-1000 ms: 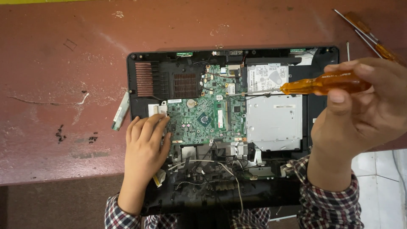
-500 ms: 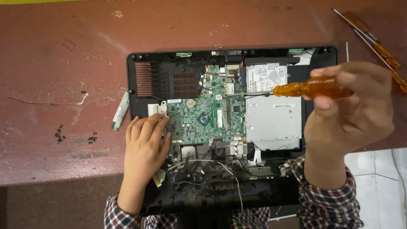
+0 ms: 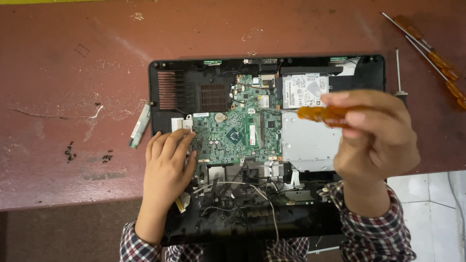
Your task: Disassembling a laptop by removing screws with a screwdriver and extracting RAM modules from the motherboard.
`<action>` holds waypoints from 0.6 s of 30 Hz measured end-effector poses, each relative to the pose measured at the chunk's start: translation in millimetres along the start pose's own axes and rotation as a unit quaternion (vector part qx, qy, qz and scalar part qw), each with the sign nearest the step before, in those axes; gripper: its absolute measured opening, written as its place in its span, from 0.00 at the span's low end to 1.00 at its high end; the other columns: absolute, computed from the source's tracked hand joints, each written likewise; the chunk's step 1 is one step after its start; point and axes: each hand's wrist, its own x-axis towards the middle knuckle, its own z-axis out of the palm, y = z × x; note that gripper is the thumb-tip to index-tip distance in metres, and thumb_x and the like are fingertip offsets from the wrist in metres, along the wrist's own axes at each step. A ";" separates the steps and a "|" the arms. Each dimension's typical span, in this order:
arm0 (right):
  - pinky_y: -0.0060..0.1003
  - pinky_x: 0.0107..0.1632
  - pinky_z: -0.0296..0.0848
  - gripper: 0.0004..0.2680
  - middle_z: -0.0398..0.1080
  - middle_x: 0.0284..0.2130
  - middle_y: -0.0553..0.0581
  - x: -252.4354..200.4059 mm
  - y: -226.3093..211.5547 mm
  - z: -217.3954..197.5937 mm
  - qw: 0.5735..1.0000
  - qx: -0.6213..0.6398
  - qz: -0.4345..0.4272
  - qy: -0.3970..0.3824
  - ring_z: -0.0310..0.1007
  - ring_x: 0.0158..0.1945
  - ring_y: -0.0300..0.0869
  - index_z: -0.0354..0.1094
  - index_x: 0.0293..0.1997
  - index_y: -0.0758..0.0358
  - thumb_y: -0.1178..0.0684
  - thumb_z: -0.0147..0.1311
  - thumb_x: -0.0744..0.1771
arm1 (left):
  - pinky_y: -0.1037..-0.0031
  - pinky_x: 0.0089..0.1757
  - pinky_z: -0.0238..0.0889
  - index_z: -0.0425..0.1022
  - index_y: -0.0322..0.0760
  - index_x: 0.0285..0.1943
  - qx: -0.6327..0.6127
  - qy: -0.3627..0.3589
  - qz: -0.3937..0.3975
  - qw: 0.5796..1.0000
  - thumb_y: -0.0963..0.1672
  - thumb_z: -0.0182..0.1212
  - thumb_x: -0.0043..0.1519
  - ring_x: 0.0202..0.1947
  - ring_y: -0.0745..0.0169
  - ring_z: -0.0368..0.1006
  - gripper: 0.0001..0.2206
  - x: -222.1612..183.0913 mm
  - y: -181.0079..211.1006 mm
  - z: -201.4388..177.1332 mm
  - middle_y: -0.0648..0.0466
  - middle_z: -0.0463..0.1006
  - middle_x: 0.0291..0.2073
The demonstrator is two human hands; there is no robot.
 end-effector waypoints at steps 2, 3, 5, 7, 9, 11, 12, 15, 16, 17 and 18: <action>0.37 0.45 0.90 0.04 0.69 0.47 0.69 -4.5 7.0 8.7 0.999 0.022 0.023 0.011 0.80 0.47 0.54 0.63 0.52 0.70 0.59 0.47 0.74 | 0.51 0.64 0.55 0.74 0.38 0.62 0.006 0.003 0.001 1.000 0.44 0.58 0.66 0.58 0.50 0.67 0.15 -0.5 1.1 -0.6 0.53 0.72 0.60; 0.33 0.43 0.91 0.05 0.69 0.48 0.68 -6.7 10.8 13.2 0.998 0.044 0.046 0.021 0.81 0.48 0.54 0.64 0.52 0.71 0.60 0.49 0.74 | 0.51 0.64 0.55 0.74 0.38 0.62 0.011 0.007 0.002 1.000 0.44 0.59 0.66 0.58 0.51 0.67 0.15 -0.7 1.4 -0.9 0.53 0.72 0.60; 0.35 0.42 0.91 0.04 0.68 0.47 0.70 -5.7 7.3 16.3 0.998 0.025 0.046 0.033 0.80 0.46 0.55 0.64 0.50 0.72 0.60 0.47 0.74 | 0.51 0.64 0.56 0.74 0.38 0.62 0.023 0.010 0.005 1.000 0.44 0.58 0.67 0.58 0.51 0.67 0.15 -1.3 2.4 -1.9 0.53 0.72 0.60; 0.37 0.40 0.90 0.05 0.67 0.47 0.71 -4.6 6.0 14.3 0.998 0.006 0.048 0.041 0.80 0.45 0.56 0.63 0.48 0.73 0.60 0.46 0.74 | 0.51 0.64 0.57 0.74 0.38 0.62 0.033 0.013 0.005 0.999 0.44 0.58 0.67 0.58 0.51 0.67 0.15 -1.7 2.8 -2.0 0.53 0.73 0.59; 0.37 0.41 0.88 0.05 0.66 0.49 0.69 -5.4 4.4 5.5 0.997 0.004 0.054 0.062 0.79 0.45 0.54 0.62 0.54 0.69 0.57 0.47 0.75 | 0.51 0.63 0.57 0.74 0.39 0.62 0.035 0.013 0.006 0.999 0.45 0.59 0.67 0.57 0.50 0.67 0.15 -1.8 3.3 -1.9 0.53 0.72 0.59; 0.43 0.40 0.88 0.07 0.66 0.46 0.69 -2.7 4.3 -0.9 0.996 -0.018 0.052 0.072 0.77 0.47 0.55 0.63 0.52 0.71 0.55 0.48 0.74 | 0.51 0.63 0.57 0.75 0.38 0.62 0.031 0.010 0.006 0.999 0.44 0.59 0.67 0.58 0.50 0.67 0.15 -1.6 3.9 -3.0 0.53 0.73 0.59; 0.48 0.40 0.88 0.09 0.67 0.43 0.70 -0.9 4.0 -4.5 0.995 -0.040 0.048 0.082 0.75 0.50 0.56 0.64 0.50 0.74 0.54 0.50 0.74 | 0.51 0.64 0.57 0.75 0.37 0.62 0.027 0.010 0.006 1.000 0.44 0.58 0.67 0.58 0.50 0.67 0.15 -0.6 4.1 -3.6 0.52 0.73 0.59; 0.46 0.42 0.83 0.09 0.62 0.47 0.73 1.6 -6.3 -10.9 0.989 -0.030 0.108 0.100 0.75 0.44 0.60 0.61 0.55 0.69 0.53 0.49 0.75 | 0.51 0.63 0.57 0.75 0.38 0.62 0.028 0.010 0.006 1.000 0.44 0.59 0.67 0.57 0.50 0.67 0.15 -1.1 2.5 -2.1 0.52 0.73 0.59; 0.46 0.42 0.83 0.09 0.62 0.47 0.73 2.5 -6.8 -15.2 0.989 -0.029 0.108 0.100 0.75 0.44 0.60 0.61 0.55 0.69 0.53 0.49 0.75 | 0.51 0.63 0.57 0.75 0.38 0.62 0.029 0.010 0.005 1.000 0.44 0.59 0.67 0.57 0.50 0.67 0.15 -1.1 2.2 -1.9 0.52 0.73 0.59; 0.50 0.42 0.84 0.09 0.60 0.47 0.75 3.4 -7.4 -19.4 0.992 -0.072 0.087 0.064 0.73 0.45 0.62 0.59 0.56 0.72 0.53 0.46 0.76 | 0.51 0.64 0.57 0.75 0.38 0.62 0.028 0.009 0.007 1.000 0.44 0.58 0.67 0.58 0.50 0.67 0.15 -1.2 1.9 -1.8 0.52 0.73 0.59; 0.54 0.43 0.84 0.10 0.58 0.46 0.77 4.6 -8.2 -24.0 0.991 -0.115 0.066 0.027 0.71 0.47 0.65 0.57 0.56 0.76 0.53 0.43 0.77 | 0.51 0.64 0.56 0.75 0.38 0.63 0.027 0.009 0.009 1.000 0.44 0.58 0.67 0.58 0.50 0.67 0.15 -1.1 1.8 -1.7 0.52 0.73 0.60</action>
